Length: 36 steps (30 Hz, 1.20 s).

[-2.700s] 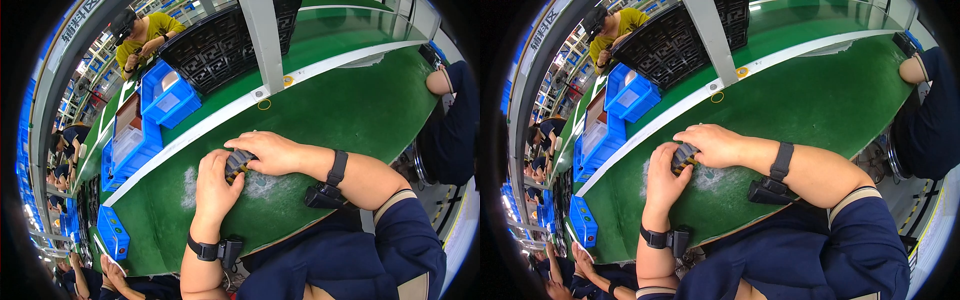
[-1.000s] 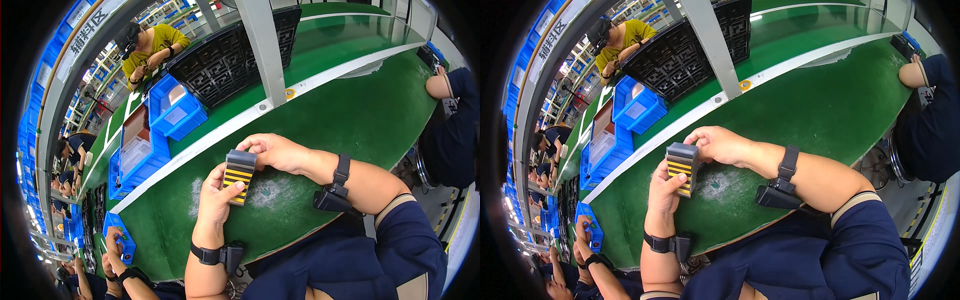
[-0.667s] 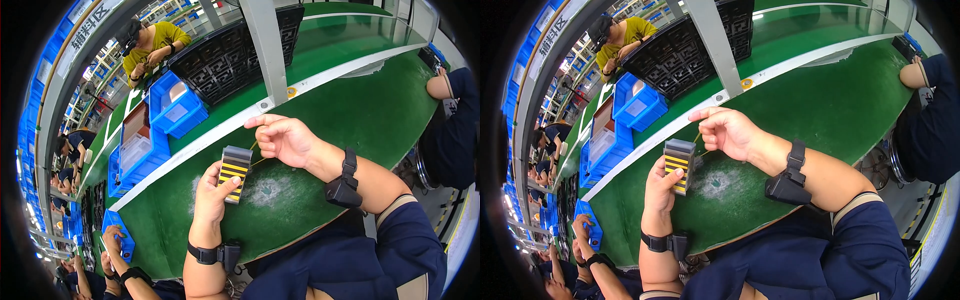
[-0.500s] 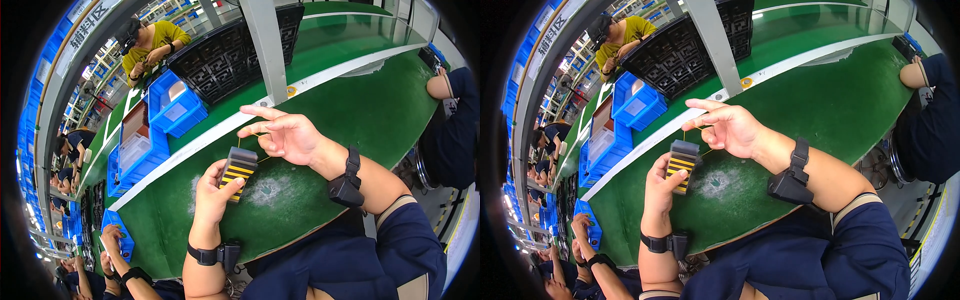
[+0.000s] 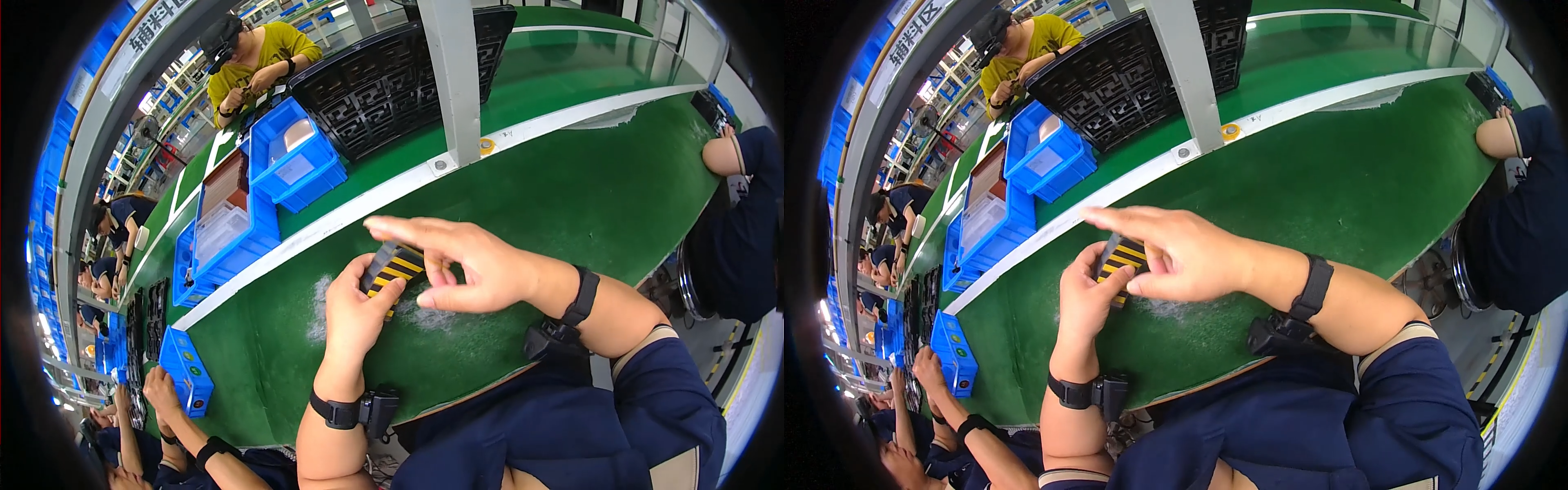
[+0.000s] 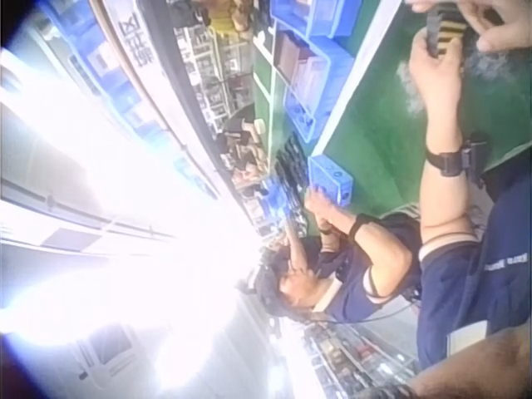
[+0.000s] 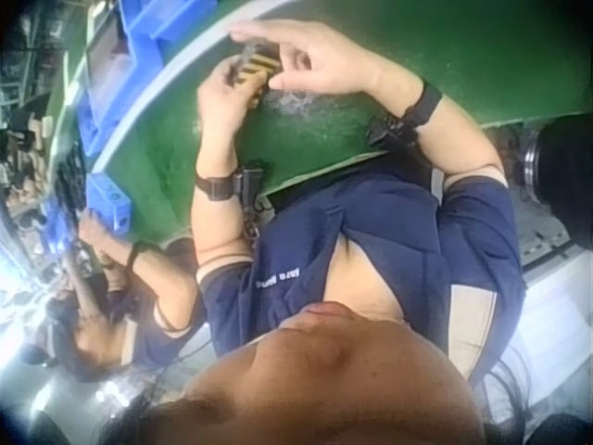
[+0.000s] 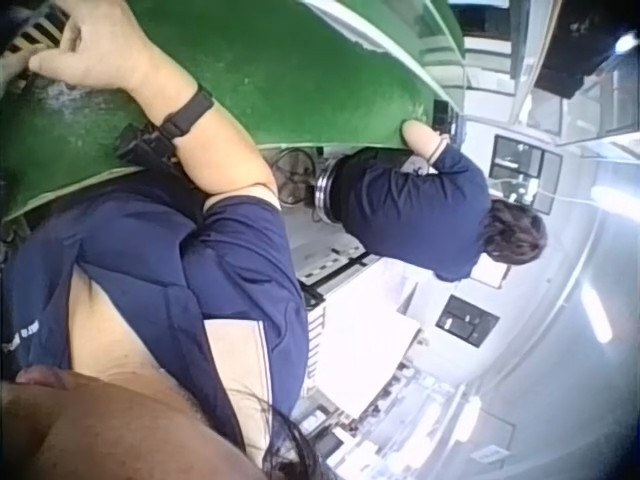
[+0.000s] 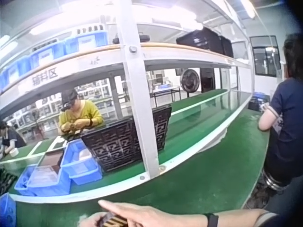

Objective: The recorder is assembling small electronic components at a workstation, including applying stickers and sorting parts into bins.

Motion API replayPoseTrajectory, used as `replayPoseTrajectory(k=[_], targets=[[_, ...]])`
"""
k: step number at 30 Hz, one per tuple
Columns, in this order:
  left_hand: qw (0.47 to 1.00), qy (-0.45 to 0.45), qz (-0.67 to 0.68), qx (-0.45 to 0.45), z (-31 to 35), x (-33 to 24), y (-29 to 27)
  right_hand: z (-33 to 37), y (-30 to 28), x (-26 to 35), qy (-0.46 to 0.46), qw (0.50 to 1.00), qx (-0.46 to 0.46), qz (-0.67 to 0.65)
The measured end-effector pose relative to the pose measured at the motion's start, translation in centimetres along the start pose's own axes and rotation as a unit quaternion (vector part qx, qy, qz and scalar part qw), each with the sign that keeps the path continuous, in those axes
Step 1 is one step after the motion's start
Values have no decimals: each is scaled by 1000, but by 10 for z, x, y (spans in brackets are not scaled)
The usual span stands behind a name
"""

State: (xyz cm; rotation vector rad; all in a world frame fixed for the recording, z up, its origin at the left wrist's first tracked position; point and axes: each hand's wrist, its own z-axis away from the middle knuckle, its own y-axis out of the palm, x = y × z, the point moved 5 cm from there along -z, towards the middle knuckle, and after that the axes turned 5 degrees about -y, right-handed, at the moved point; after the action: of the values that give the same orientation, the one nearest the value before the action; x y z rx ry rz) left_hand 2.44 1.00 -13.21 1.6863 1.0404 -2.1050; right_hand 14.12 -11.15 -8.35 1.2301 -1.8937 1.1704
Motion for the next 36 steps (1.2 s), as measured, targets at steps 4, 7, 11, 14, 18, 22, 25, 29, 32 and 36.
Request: replayPoseTrajectory(k=[4,7,11,14,18,22,25,29,32,36], targets=[[999,-34,-35,9,-1,-8,1,7,27,5,-41,995,76,49],[999,-34,-7,-5,-4,-2,0,10,37,-2,-63,990,99,83],[971,89,-201,-95,0,-10,-4,8,19,1,-111,973,-70,190],[937,171,-302,-42,2,-14,4,7,7,-7,-75,973,-121,184],[916,207,-344,-20,7,-23,7,2,7,-30,-24,954,-82,287],[916,225,-331,-26,9,-20,3,2,19,-49,-28,956,-33,291],[920,200,-336,-18,7,-14,3,0,24,-59,23,974,26,223],[920,206,-333,-4,10,-20,4,-2,20,-60,60,977,22,205],[921,196,-338,1,8,-18,4,-2,22,-57,16,981,-6,191],[919,174,-354,9,6,-18,7,-5,25,-61,22,979,-13,201]])
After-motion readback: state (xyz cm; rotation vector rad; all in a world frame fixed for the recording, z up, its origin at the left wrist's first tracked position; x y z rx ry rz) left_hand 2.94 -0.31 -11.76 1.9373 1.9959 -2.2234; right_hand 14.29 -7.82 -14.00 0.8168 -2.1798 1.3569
